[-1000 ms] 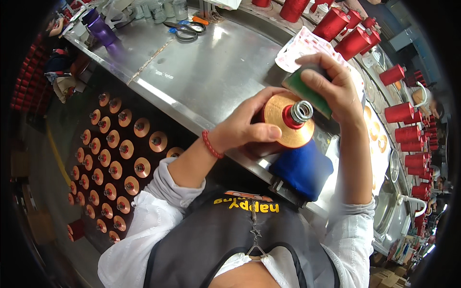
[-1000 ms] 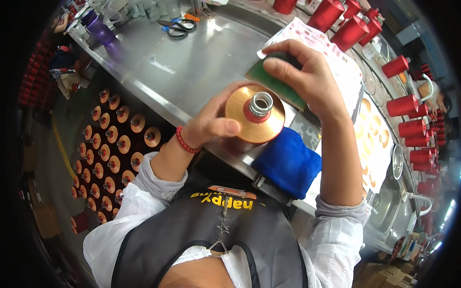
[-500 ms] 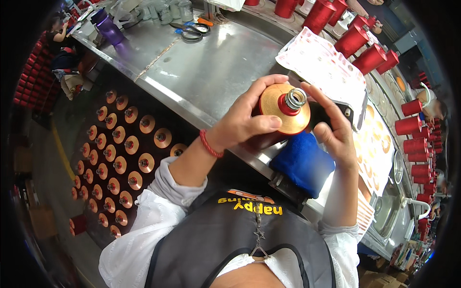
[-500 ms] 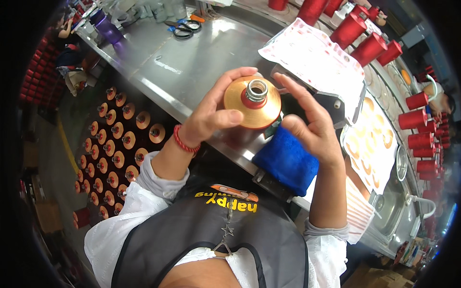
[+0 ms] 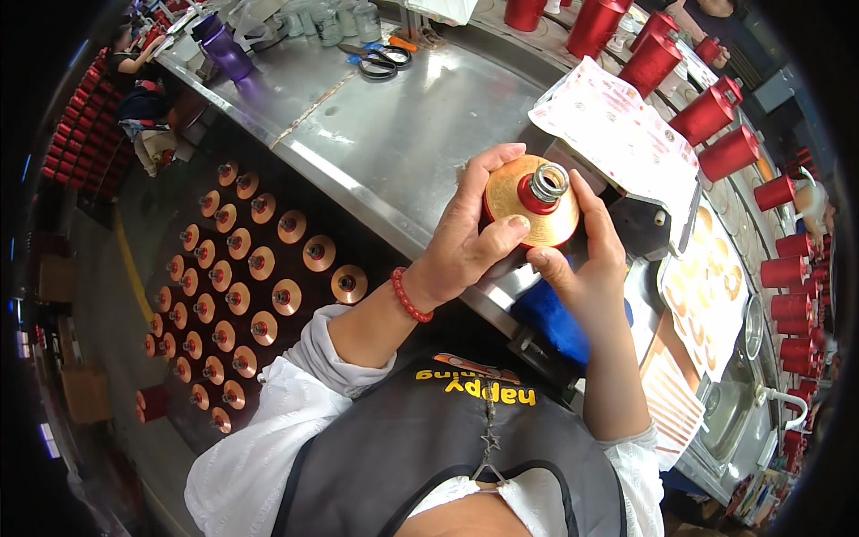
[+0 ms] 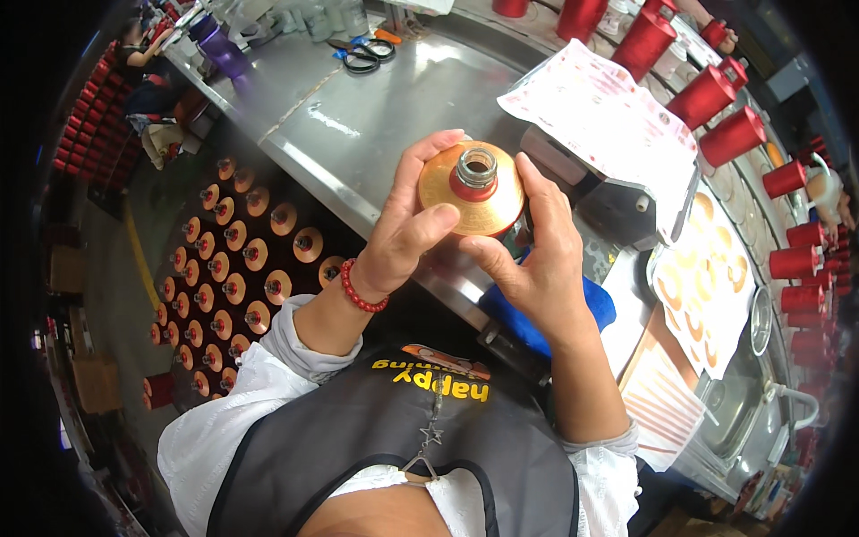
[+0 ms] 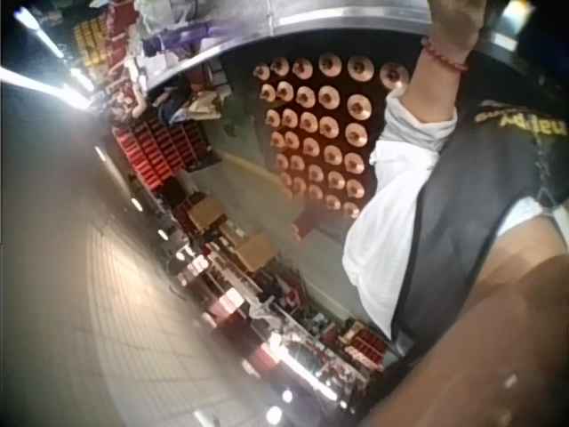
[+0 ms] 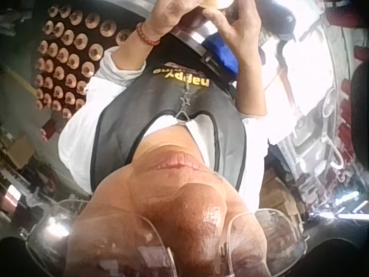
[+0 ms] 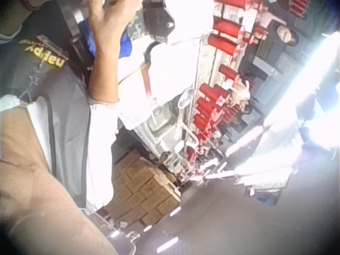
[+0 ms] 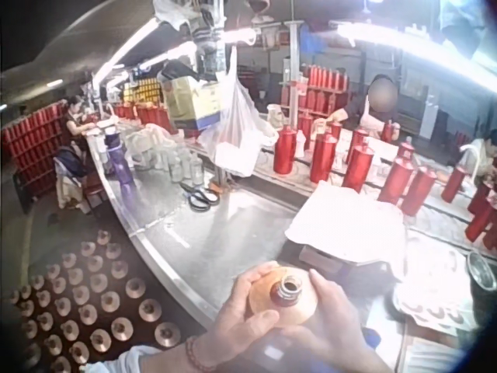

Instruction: The person applies a circular gold sticker to the top of a red cylindrical container, then smooths a vertical label around the body. They wipe the container with a green cloth and place it on a tray with other finished units.

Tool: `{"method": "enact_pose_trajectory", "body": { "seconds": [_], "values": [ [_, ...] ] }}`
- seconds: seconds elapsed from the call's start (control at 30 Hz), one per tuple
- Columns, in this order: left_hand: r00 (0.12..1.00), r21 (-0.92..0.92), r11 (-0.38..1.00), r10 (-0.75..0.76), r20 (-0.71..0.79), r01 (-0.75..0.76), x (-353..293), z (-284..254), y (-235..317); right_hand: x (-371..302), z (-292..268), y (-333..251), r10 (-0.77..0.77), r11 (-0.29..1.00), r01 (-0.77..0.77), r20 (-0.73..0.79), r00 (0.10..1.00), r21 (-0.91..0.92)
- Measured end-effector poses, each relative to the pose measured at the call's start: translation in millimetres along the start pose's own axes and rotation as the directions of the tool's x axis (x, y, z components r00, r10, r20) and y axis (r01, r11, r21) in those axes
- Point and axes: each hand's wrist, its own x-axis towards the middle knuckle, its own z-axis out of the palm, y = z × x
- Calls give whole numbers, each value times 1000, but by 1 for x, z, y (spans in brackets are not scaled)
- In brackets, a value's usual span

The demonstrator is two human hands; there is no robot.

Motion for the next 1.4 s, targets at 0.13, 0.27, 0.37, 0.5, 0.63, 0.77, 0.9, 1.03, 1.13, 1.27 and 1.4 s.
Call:
{"method": "enact_pose_trajectory", "body": {
  "seconds": [0.13, 0.27, 0.37, 0.5, 0.63, 0.77, 0.9, 1.03, 1.13, 1.27, 1.4],
  "values": [
    [998, -47, 999, -6, 63, 9, 3, -5, 2, 2, -4, 0, 70, 977, -77, 41, 997, 197],
    [996, -93, 993, -68, 53, 73, 9, 1, 7, 6, 0, -3, 146, 962, -149, 28, 989, 231],
    [998, -6, 999, -44, 44, 44, 8, 0, 3, 6, 3, -5, 158, 954, -157, 16, 987, 257],
    [994, -114, 991, -66, 88, 76, 10, -7, 4, 5, 3, 1, 171, 935, -181, 61, 983, 306],
    [999, -191, 980, 45, -26, -49, 7, 2, 1, 7, 4, 12, 27, 973, -43, 73, 997, 228],
    [885, 379, 819, 466, 2, -432, 5, -11, -14, 6, 8, 10, 76, 981, -85, 61, 995, 175],
    [762, 698, 464, 621, 184, -546, 3, -18, -3, 6, 9, 10, 46, 987, -51, 35, 998, 151],
    [759, 740, 431, 631, 162, -516, -9, -4, 3, 4, 12, 8, 38, 985, -40, 12, 999, 168],
    [787, 795, 360, 576, 224, -489, -14, 2, 22, 5, 11, -1, 43, 985, -44, 8, 999, 166],
    [793, 731, 454, 577, 195, -510, -18, 8, 20, 2, 13, 0, 51, 995, -50, -15, 999, 88],
    [814, 733, 493, 563, 142, -469, -15, -5, 23, 3, 12, -2, 47, 993, -46, -8, 999, 108]
  ]
}}
